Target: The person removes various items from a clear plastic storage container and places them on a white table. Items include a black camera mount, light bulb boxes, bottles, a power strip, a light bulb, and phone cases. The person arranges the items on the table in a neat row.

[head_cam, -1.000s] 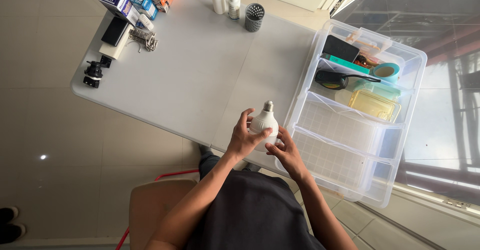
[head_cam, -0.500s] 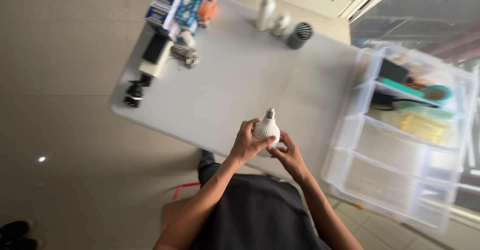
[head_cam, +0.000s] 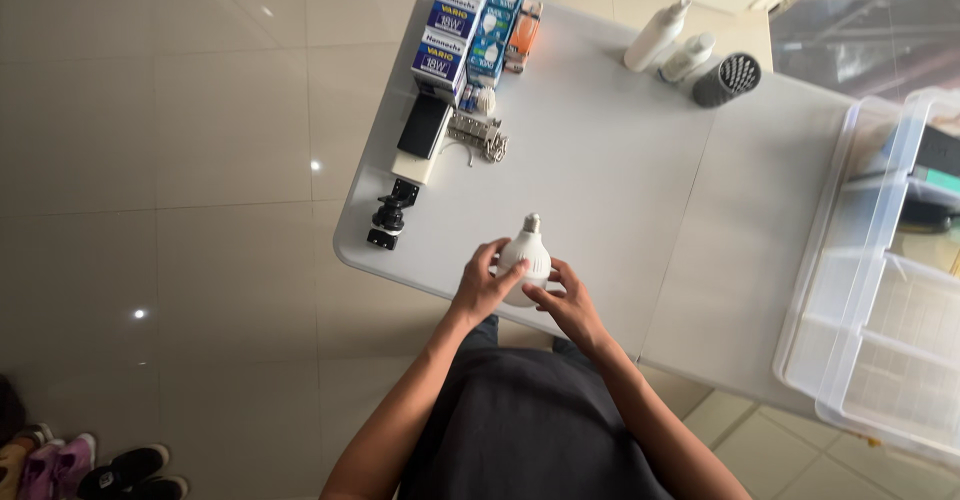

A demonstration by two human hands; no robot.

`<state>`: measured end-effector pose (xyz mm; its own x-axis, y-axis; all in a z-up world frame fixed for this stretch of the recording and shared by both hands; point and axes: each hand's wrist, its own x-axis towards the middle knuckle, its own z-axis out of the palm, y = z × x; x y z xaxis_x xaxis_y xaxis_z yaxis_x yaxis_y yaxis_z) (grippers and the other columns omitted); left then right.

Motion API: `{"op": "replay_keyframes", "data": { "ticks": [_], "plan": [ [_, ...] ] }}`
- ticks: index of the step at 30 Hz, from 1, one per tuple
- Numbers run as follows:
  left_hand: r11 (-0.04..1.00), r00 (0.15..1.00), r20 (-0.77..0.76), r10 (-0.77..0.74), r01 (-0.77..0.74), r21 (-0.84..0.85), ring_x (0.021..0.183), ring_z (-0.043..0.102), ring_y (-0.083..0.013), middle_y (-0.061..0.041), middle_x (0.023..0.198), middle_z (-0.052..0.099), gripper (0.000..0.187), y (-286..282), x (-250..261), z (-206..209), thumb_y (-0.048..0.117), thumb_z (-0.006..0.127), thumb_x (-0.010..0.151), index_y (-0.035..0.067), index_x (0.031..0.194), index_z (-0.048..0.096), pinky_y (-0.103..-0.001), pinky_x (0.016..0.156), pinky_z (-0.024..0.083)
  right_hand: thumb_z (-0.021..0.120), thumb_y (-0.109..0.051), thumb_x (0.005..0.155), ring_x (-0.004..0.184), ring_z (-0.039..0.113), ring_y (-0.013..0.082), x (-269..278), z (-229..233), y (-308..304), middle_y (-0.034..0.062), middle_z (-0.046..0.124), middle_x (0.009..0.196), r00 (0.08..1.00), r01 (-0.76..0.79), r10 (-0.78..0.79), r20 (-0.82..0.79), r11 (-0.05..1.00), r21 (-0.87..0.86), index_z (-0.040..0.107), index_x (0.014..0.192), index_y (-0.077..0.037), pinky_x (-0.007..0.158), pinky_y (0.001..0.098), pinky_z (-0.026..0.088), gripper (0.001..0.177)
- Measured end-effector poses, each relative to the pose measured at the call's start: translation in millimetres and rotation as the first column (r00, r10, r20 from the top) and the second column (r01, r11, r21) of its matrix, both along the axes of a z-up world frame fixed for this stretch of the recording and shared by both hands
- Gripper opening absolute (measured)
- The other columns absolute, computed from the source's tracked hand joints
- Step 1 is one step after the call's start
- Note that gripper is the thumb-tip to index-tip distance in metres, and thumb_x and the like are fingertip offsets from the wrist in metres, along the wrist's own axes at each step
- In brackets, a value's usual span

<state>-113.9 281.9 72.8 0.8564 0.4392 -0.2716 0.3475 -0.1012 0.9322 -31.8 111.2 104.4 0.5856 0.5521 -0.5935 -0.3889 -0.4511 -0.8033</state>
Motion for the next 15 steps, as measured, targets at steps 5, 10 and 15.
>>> {"op": "replay_keyframes", "data": {
  "ticks": [5,10,15],
  "plan": [
    [0.999,0.998,-0.057,0.035,-0.037,-0.026,0.111,0.066,-0.029,-0.02,0.122,0.066,0.072,14,2,-14,0.054,0.07,0.088,-0.003,0.131,0.061,-0.04,0.089,0.056,0.075,-0.042,0.085,0.117,0.069,0.0317,-8,-16,18,0.0223,0.061,0.133,0.999,0.039,-0.039,-0.003,0.999,-0.026,0.038,0.15,-0.005,0.088,0.039,0.061,0.084],
    [0.995,0.993,-0.098,0.064,-0.056,0.088,0.109,0.067,-0.031,-0.021,0.119,0.065,0.074,25,5,-28,0.054,0.072,0.085,-0.004,0.13,0.061,-0.041,0.088,0.057,0.077,-0.04,0.084,0.116,0.069,0.0318,-12,-30,22,0.0213,0.059,0.135,1.0,0.01,-0.008,0.02,0.995,-0.102,0.037,0.151,-0.007,0.088,0.0402,0.061,0.085],
    [0.85,0.975,-0.2,0.094,0.026,0.526,0.106,0.063,-0.037,-0.023,0.116,0.063,0.072,45,11,-42,0.048,0.077,0.087,-0.005,0.131,0.058,-0.048,0.086,0.053,0.076,-0.04,0.085,0.115,0.07,0.032,-17,-39,24,0.0195,0.059,0.137,0.997,-0.054,0.065,0.048,0.977,-0.204,0.039,0.151,-0.01,0.088,0.0418,0.062,0.081]
  ]
}}
